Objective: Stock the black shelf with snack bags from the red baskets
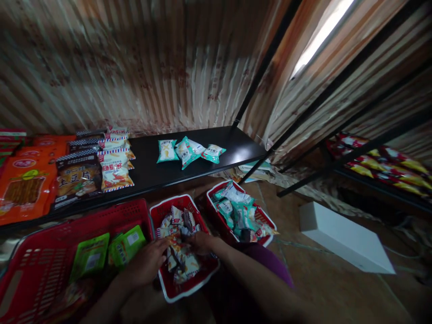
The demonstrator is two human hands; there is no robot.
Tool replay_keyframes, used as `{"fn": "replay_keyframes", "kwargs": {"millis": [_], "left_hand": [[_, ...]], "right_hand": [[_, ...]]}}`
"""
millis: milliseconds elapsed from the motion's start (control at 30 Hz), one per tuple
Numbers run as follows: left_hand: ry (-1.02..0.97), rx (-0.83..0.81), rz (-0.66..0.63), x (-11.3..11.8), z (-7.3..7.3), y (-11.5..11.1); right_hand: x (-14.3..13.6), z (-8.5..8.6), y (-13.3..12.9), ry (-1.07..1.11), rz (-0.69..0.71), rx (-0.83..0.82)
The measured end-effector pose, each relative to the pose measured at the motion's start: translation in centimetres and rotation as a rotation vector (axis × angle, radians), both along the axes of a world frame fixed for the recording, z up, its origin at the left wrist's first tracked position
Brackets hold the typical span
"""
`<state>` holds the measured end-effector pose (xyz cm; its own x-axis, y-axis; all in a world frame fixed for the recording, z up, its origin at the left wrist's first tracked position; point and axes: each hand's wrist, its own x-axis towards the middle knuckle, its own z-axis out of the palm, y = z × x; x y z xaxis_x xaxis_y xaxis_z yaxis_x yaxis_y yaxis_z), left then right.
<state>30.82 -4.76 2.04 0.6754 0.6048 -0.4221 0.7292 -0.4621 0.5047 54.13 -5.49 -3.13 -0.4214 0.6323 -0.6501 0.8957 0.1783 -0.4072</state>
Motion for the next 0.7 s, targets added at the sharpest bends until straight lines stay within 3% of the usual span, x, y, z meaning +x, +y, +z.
{"fn": "replay_keyframes", "kwargs": {"millis": [167, 333, 467, 700], "left_hand": [[0.163, 0.080, 0.057, 0.9, -0.9, -2.7], [0.286, -0.013, 0.030, 0.4, -1.2, -4.9], [0.279, 0.002, 0.069, -0.9, -1.8, -4.3], [0.338, -0.039, 0.042, -1.6, -4.3, -1.7]], "right_hand": [[0.7, 1.6, 1.2, -0.020, 0.028, 0.050], [0.0, 3.2, 2.1, -0.017, 0.040, 0.100], [-1.3, 3.2, 2.3, 0.009, 0.053, 0.132], [-1.4, 1.4, 2.3, 0.040, 0.025, 0.091]]}}
